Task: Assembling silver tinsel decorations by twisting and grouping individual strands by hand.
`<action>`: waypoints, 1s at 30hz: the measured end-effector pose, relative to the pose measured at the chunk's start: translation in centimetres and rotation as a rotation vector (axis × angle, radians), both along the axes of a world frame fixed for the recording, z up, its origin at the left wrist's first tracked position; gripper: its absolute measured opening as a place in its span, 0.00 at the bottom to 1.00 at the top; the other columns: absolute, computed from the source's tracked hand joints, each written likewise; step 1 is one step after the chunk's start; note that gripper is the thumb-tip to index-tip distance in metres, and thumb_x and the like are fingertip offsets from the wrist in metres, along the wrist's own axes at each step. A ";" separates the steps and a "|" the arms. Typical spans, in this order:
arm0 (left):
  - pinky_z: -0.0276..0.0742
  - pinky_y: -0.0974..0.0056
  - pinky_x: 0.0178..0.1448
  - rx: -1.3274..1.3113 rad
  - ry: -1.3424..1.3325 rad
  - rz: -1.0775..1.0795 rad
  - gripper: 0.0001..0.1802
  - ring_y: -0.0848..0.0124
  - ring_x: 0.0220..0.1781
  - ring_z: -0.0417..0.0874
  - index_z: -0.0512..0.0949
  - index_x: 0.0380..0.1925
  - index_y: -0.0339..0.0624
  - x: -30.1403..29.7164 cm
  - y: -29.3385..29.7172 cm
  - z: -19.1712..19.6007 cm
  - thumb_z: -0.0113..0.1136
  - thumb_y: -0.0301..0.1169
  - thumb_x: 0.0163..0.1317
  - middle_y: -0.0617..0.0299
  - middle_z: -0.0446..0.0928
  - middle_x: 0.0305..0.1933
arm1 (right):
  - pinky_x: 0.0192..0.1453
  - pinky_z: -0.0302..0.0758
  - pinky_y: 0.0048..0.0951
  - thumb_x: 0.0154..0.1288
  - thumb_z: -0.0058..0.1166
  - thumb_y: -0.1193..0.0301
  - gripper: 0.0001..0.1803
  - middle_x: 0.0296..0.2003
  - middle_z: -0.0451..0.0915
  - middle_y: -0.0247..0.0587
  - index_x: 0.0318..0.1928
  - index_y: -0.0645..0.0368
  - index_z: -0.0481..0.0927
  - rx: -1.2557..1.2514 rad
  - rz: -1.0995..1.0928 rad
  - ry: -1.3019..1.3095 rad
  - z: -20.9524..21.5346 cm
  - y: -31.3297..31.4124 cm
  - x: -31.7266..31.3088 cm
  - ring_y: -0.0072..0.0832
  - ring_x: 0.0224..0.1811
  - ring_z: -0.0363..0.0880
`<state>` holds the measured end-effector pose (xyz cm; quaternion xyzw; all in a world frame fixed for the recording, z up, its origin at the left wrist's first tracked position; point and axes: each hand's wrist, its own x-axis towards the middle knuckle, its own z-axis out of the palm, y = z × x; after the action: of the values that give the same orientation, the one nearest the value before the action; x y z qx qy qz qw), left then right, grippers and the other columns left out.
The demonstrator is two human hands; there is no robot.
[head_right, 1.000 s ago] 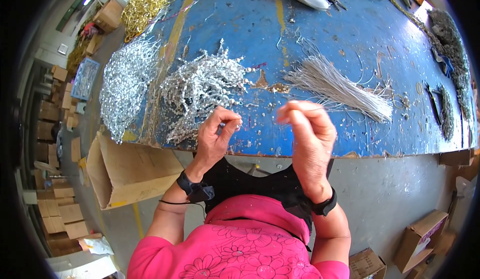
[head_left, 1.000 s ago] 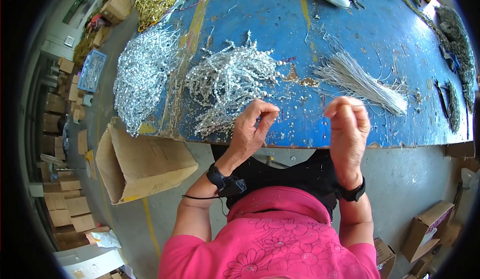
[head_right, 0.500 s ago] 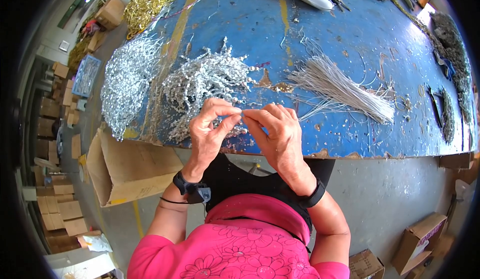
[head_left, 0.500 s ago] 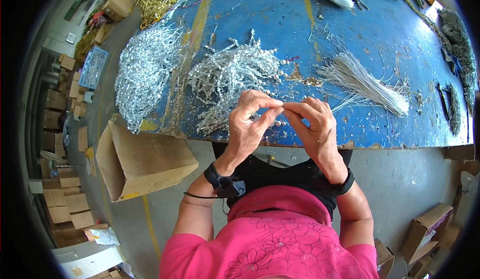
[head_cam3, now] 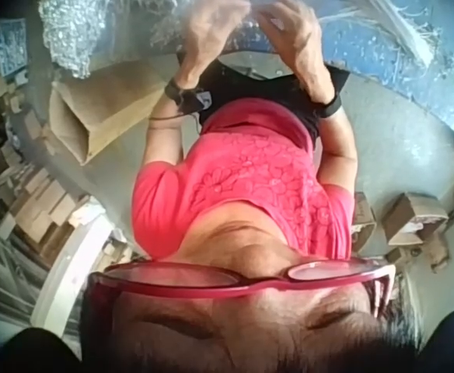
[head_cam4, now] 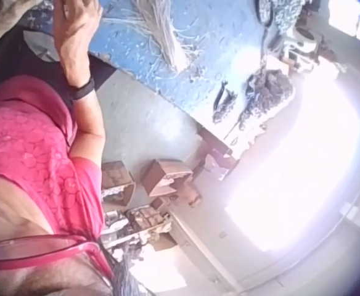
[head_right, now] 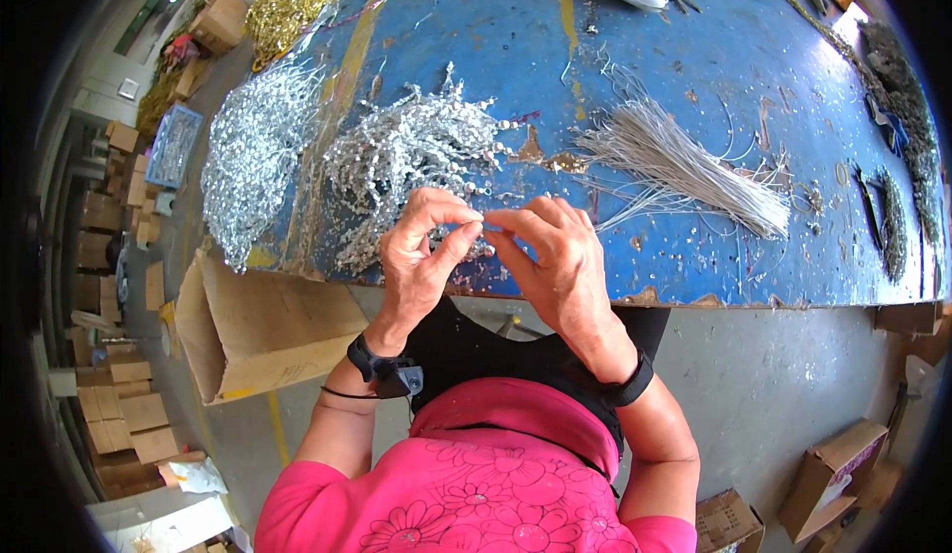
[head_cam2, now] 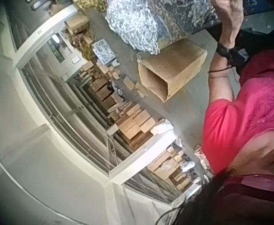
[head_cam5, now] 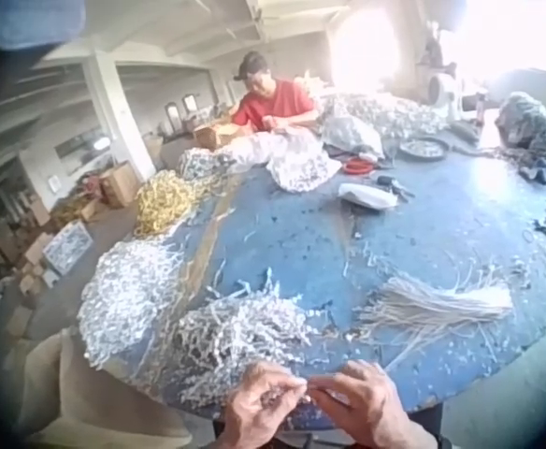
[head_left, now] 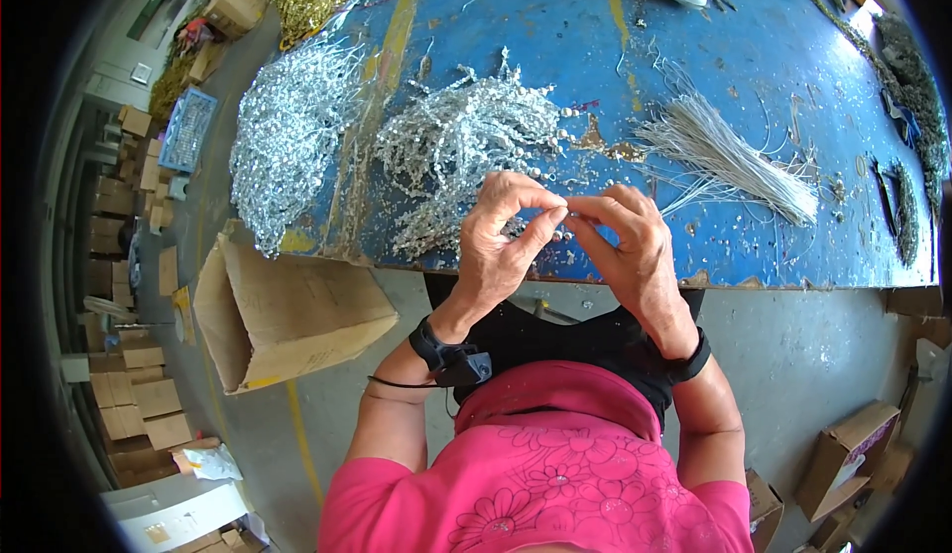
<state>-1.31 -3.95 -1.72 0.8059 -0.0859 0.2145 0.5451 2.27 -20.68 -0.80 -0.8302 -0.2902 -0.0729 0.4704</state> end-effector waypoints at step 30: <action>0.64 0.58 0.60 0.488 -0.191 0.024 0.17 0.62 0.58 0.70 0.81 0.38 0.53 0.1 2.0 2.9 0.71 0.26 0.45 0.69 0.75 0.46 | 0.39 0.73 0.19 0.64 0.58 0.68 0.07 0.27 0.79 0.28 0.34 0.58 0.80 0.605 0.272 0.943 -1.0 -0.1 0.3 0.14 0.32 0.76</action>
<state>-1.24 -1.91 1.16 0.8905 -0.1767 0.2692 0.3213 2.62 -20.81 -1.79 -0.5567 -0.1194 0.2866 0.7705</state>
